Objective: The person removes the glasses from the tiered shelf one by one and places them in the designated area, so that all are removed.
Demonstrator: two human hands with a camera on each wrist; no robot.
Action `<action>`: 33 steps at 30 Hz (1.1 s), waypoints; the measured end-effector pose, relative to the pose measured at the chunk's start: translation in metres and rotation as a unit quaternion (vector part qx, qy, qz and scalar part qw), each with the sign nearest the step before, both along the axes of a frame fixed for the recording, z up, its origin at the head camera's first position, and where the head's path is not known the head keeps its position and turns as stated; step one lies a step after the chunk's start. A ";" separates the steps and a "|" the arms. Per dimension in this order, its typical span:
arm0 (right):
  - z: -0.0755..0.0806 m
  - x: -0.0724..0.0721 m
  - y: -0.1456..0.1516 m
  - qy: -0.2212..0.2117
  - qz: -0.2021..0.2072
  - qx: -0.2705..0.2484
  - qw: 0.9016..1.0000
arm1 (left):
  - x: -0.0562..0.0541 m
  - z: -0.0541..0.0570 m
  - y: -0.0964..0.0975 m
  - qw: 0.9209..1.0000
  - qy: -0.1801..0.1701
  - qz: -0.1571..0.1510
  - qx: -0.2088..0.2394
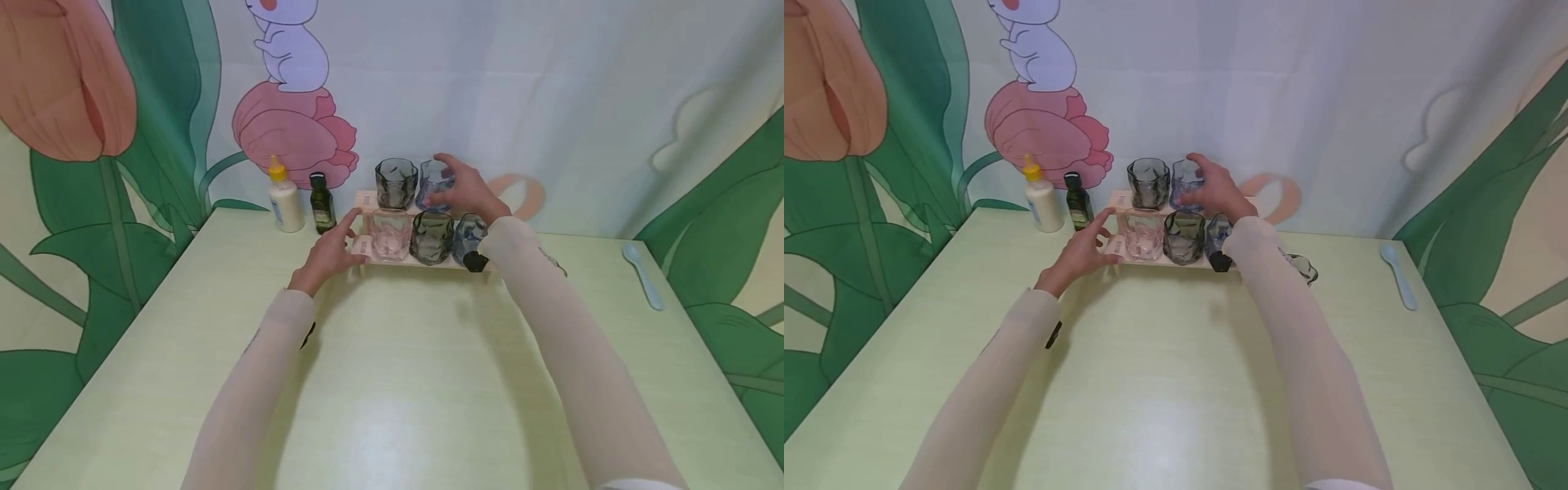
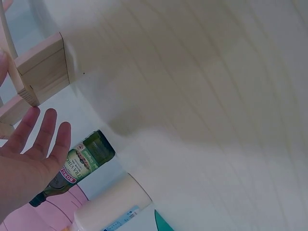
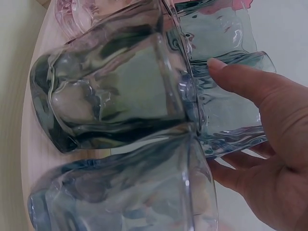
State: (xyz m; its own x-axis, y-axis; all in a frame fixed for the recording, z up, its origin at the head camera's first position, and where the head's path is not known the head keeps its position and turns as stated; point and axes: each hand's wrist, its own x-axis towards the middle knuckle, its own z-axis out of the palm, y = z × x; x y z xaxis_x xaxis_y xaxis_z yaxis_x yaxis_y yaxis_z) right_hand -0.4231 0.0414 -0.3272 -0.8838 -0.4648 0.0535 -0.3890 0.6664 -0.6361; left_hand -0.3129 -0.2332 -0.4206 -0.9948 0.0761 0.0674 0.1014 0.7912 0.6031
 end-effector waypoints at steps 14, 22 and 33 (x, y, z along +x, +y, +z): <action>-0.005 -0.001 0.006 0.013 -0.031 -0.017 0.999 | 0.000 -0.001 0.000 1.000 -0.003 0.000 0.000; -0.002 -0.001 0.012 0.019 -0.037 -0.015 0.999 | -0.002 -0.001 -0.001 1.000 -0.005 0.003 -0.003; 0.006 0.002 0.021 0.058 -0.036 0.000 0.998 | -0.001 -0.001 -0.001 1.000 -0.003 0.004 -0.005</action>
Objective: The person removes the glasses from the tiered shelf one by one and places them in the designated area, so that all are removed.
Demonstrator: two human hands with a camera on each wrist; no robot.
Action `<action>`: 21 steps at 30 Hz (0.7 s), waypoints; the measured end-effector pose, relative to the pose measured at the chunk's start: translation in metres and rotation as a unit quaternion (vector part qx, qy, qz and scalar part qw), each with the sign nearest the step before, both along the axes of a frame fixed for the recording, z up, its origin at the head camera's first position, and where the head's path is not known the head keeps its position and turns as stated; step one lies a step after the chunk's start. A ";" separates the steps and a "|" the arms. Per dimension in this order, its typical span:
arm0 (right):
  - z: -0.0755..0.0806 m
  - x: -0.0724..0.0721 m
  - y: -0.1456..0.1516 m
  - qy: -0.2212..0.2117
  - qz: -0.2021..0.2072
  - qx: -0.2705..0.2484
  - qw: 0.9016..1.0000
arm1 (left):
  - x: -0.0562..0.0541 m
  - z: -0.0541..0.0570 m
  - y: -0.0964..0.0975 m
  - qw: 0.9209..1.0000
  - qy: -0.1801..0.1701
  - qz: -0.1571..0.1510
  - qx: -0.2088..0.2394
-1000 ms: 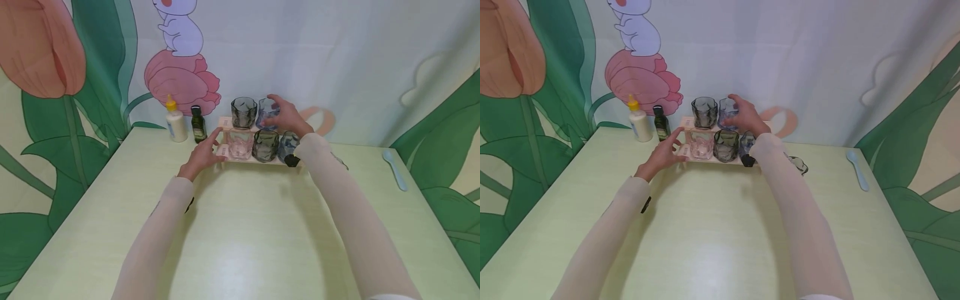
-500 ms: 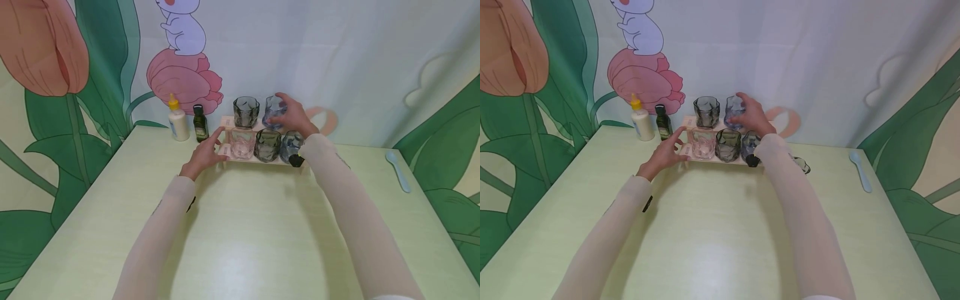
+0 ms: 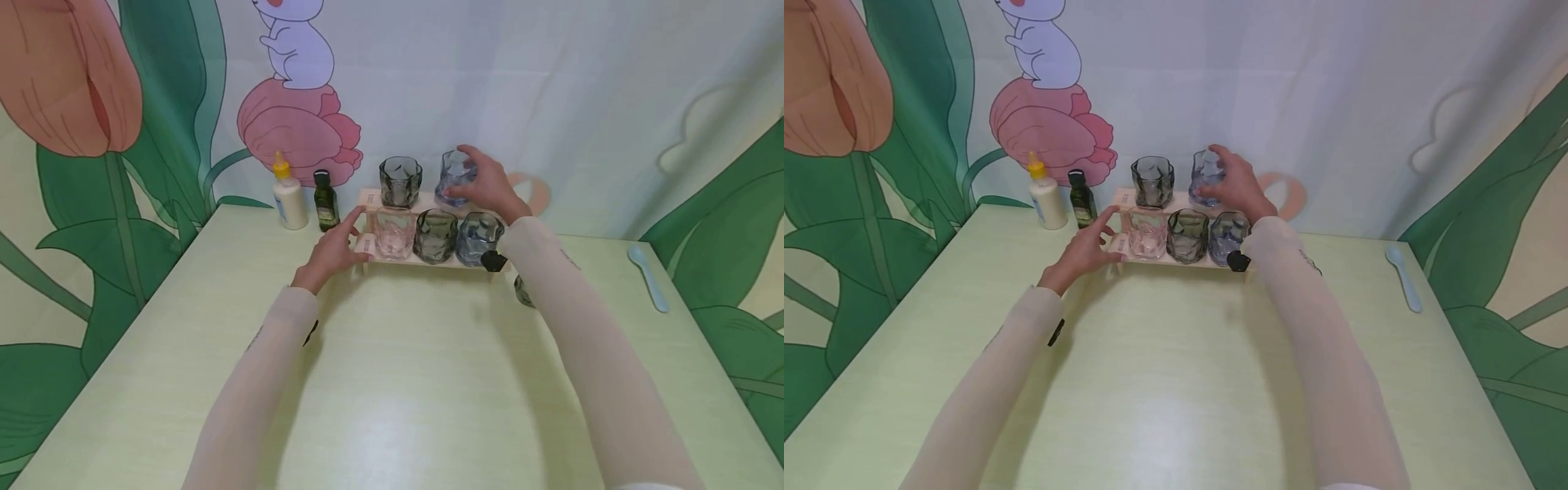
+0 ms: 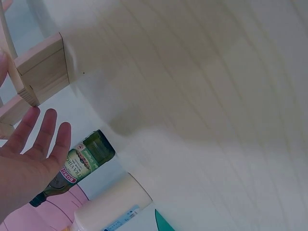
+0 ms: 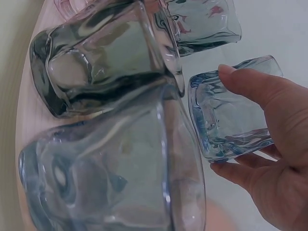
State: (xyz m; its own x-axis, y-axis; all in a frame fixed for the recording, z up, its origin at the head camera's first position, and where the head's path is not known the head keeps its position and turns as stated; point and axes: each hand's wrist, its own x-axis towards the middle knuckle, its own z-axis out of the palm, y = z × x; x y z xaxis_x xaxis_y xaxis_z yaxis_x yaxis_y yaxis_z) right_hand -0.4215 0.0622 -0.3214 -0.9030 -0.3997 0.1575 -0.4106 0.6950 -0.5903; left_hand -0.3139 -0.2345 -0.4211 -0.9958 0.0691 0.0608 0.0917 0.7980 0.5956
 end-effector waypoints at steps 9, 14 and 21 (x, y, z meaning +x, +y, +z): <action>0.007 0.009 0.011 0.003 0.006 0.001 1.000 | 0.000 0.001 0.000 1.000 0.000 -0.002 0.000; 0.007 0.013 0.020 0.010 0.005 0.000 1.000 | 0.000 0.002 0.000 1.000 -0.006 -0.002 0.000; 0.004 0.018 0.039 0.024 0.005 -0.010 1.000 | -0.001 0.002 0.001 1.000 -0.009 0.002 0.002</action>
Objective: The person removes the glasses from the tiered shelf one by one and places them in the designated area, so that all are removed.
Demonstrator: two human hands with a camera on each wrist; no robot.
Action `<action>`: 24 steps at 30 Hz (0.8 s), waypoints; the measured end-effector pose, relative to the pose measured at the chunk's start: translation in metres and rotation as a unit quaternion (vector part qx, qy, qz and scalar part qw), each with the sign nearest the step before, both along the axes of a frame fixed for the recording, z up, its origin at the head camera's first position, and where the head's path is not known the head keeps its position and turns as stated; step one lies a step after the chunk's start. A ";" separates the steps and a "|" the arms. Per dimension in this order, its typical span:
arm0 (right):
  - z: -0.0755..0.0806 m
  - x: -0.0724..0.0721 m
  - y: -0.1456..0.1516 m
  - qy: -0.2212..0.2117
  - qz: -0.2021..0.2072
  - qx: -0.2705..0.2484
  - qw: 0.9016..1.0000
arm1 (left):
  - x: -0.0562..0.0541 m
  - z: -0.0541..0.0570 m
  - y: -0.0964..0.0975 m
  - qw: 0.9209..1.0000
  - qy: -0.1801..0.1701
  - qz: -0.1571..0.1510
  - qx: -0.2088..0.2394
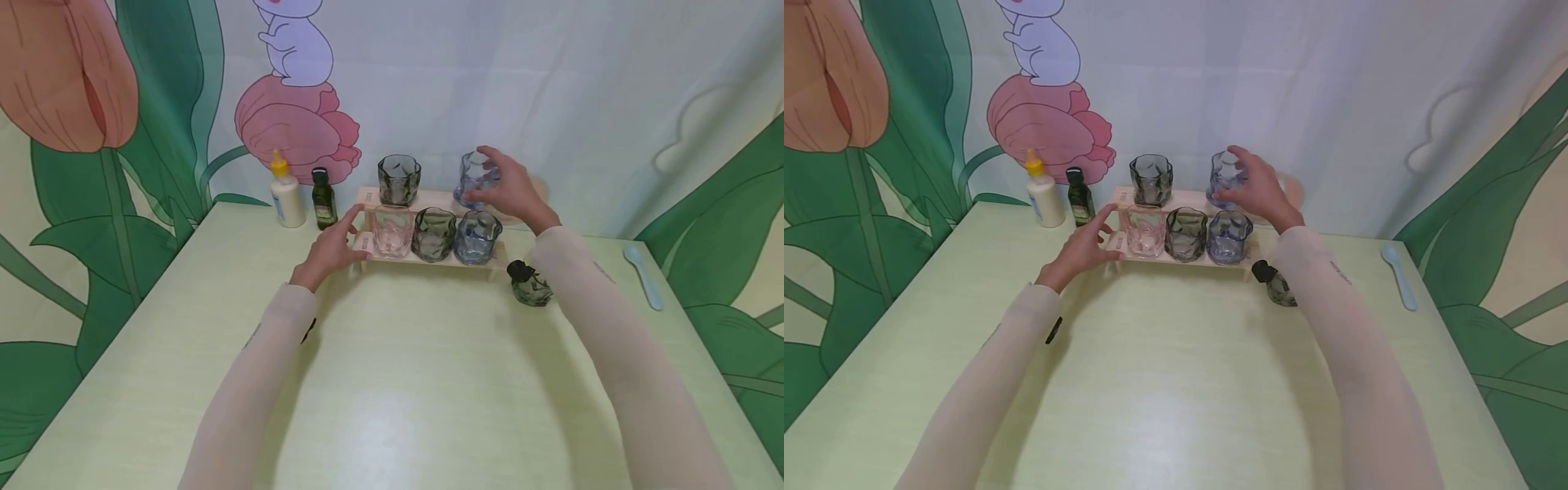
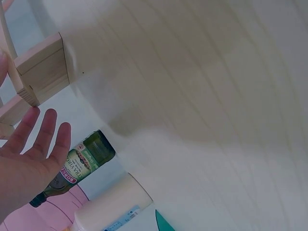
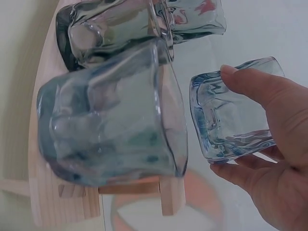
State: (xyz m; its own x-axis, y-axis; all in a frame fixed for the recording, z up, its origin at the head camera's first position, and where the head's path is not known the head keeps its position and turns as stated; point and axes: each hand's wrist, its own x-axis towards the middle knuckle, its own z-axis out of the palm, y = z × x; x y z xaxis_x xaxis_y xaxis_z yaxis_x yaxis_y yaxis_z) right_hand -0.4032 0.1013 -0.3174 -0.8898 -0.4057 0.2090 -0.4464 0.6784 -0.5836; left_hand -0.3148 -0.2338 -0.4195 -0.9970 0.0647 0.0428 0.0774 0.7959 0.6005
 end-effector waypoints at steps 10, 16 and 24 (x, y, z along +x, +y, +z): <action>0.002 0.011 0.018 0.014 -0.009 -0.002 1.000 | -0.001 -0.001 0.000 1.000 0.002 -0.001 -0.004; 0.004 0.018 0.030 0.020 -0.016 -0.002 1.000 | 0.000 -0.002 0.000 1.000 0.006 -0.005 -0.003; 0.004 0.027 0.047 0.019 -0.030 -0.003 0.999 | 0.000 -0.001 0.000 1.000 0.012 -0.005 -0.006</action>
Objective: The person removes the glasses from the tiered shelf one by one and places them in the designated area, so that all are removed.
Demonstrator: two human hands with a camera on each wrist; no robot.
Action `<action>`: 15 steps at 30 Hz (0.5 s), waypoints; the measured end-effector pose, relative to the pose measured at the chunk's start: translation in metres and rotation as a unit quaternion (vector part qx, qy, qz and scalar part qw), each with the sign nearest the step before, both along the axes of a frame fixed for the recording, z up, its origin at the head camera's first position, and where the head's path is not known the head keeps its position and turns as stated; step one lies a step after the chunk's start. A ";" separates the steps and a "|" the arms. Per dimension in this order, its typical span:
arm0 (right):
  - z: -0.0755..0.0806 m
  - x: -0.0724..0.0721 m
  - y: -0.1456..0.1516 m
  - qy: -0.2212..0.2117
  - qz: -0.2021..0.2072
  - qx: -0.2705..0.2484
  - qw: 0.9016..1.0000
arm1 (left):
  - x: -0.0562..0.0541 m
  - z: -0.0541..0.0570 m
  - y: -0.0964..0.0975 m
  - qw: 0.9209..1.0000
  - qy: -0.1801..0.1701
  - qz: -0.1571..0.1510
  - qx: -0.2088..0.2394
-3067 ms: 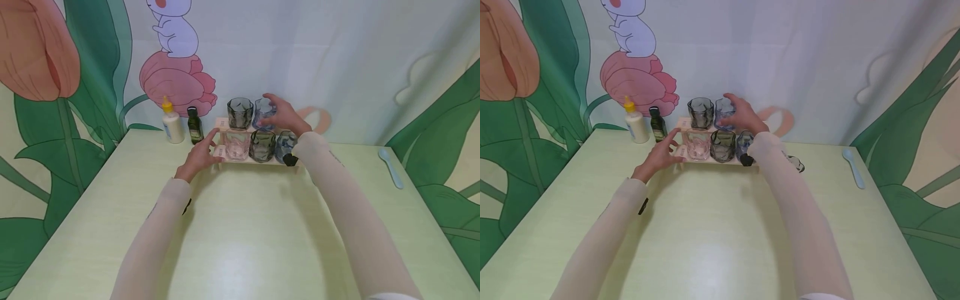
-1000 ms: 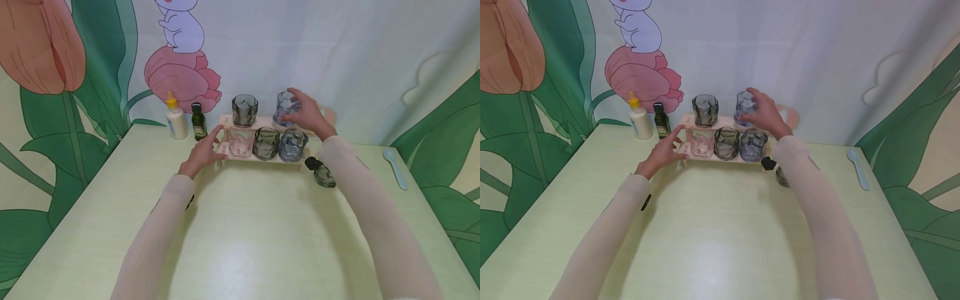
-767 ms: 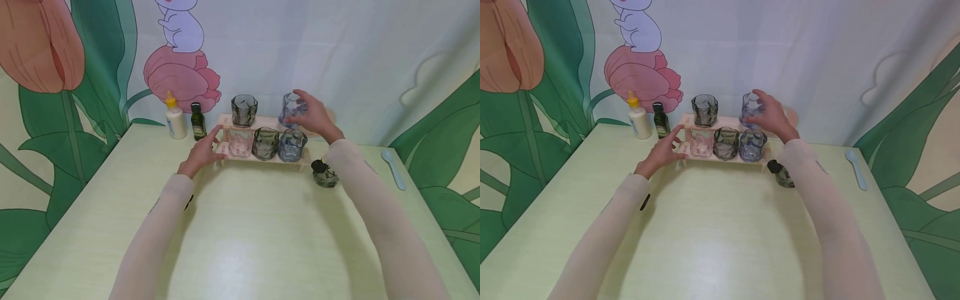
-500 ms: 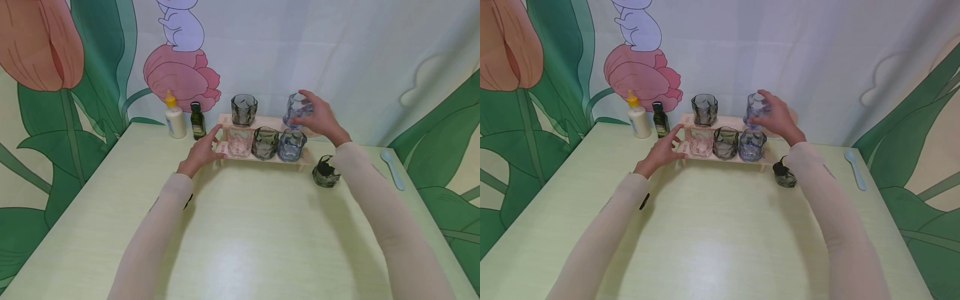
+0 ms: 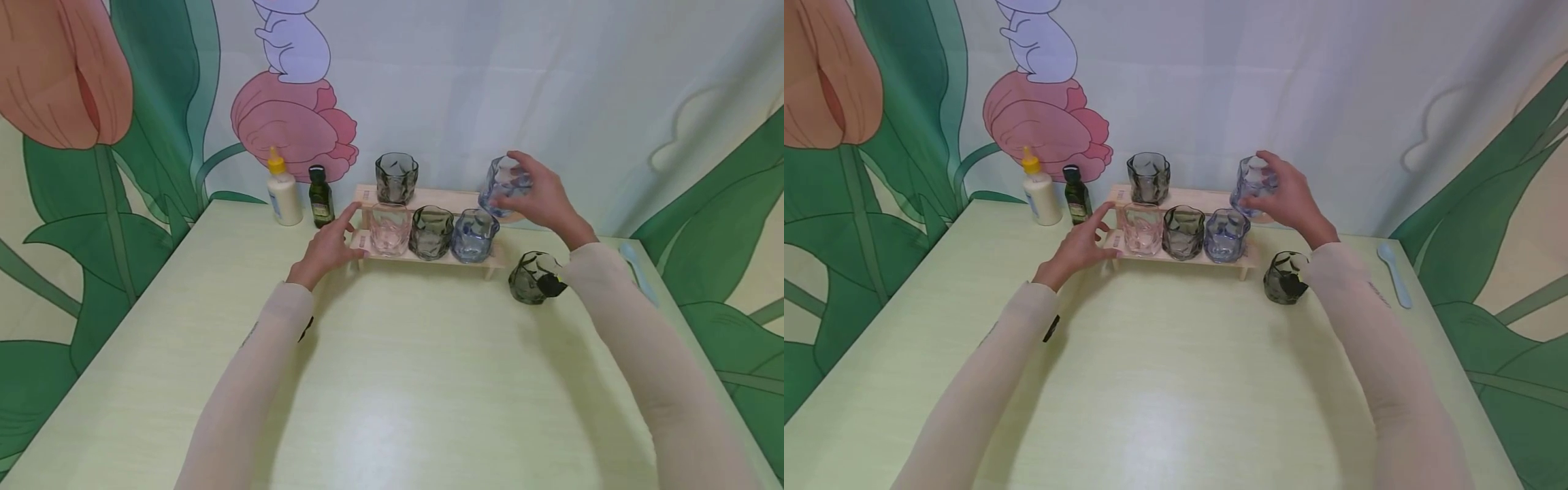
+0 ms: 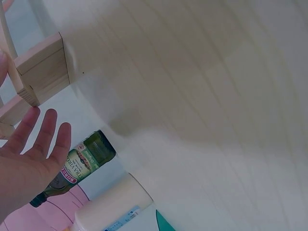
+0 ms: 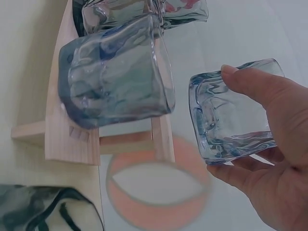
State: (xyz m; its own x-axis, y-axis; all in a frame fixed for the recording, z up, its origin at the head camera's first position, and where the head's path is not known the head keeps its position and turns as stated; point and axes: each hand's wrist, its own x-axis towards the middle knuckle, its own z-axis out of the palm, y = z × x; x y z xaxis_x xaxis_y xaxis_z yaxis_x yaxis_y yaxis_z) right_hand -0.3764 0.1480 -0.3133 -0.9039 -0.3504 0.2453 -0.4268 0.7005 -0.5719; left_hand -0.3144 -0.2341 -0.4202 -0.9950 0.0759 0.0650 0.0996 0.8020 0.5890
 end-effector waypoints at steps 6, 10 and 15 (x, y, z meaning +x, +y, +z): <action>-0.001 0.010 0.013 -0.005 -0.015 0.007 1.000 | 0.000 0.001 0.001 1.000 0.000 -0.001 0.001; -0.002 0.016 0.021 -0.001 -0.023 0.012 1.000 | 0.001 0.000 0.000 1.000 0.003 -0.002 0.001; -0.004 0.024 0.032 -0.005 -0.030 0.015 0.999 | 0.000 -0.001 -0.001 1.000 0.009 -0.003 0.002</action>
